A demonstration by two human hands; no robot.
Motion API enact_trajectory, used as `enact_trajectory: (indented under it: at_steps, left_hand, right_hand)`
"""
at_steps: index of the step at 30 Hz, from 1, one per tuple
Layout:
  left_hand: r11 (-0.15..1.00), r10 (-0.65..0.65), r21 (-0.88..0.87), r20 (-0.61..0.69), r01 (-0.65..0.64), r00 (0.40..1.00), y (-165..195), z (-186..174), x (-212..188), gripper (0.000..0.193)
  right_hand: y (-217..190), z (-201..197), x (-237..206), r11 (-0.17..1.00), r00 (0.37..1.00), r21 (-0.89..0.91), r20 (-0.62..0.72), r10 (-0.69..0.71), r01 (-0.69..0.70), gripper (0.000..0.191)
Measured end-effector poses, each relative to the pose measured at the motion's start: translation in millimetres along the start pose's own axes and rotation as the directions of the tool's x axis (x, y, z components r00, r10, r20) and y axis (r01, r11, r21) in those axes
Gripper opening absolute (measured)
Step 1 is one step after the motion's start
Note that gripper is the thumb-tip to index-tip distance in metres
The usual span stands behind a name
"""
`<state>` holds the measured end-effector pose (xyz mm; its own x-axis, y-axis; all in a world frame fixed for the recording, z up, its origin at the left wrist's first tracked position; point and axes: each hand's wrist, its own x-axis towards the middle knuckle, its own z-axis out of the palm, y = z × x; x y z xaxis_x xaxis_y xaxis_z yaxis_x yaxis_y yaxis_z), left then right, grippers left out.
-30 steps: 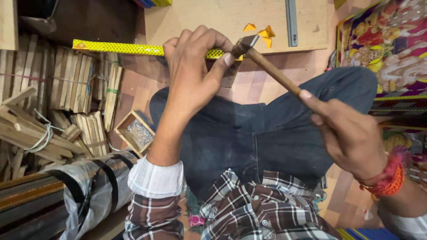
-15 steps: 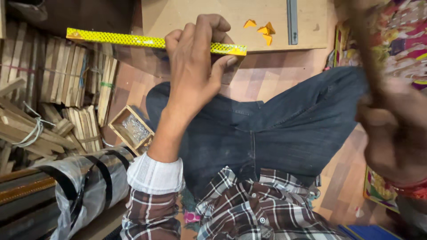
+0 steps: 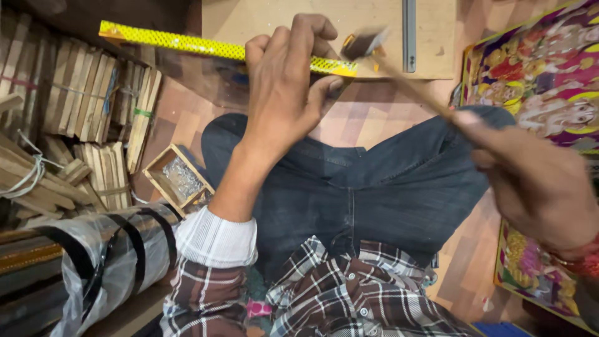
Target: The person sits on the floor and uses a hammer to drive small nails into the edges of a yellow decorative frame. They repeatedly pick up nails from a small wooden box and hammer them along the frame's perimeter.
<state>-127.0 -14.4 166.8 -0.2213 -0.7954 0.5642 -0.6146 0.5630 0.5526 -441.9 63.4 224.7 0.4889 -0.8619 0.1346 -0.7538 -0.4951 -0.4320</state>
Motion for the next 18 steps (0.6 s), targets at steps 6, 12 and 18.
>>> enact_trajectory:
  at_steps: [6, 12, 18]
  left_hand:
    - [1.0, 0.023, -0.01, -0.01, -0.023, 1.0, -1.8, -1.1, -2.1, 0.057]
    - [1.0, 0.01, -0.018, -0.002, -0.01, 1.0, -1.6, -1.9, -2.4, 0.057]
    - [0.999, 0.03, -0.037, -0.009, -0.03, 1.0, -2.3, -1.7, -2.9, 0.055]
  right_hand:
    - [6.4, 12.7, -2.0, 0.998, 0.998, 0.061, 0.055, -0.019, 0.016, 0.067]
    - [1.3, 8.7, -5.4, 1.0, 0.996, -0.009, -0.087, -0.023, 0.022, 0.062]
    - [-6.3, 7.1, 4.9, 0.997, 0.994, -0.062, -0.093, -0.052, 0.046, 0.052]
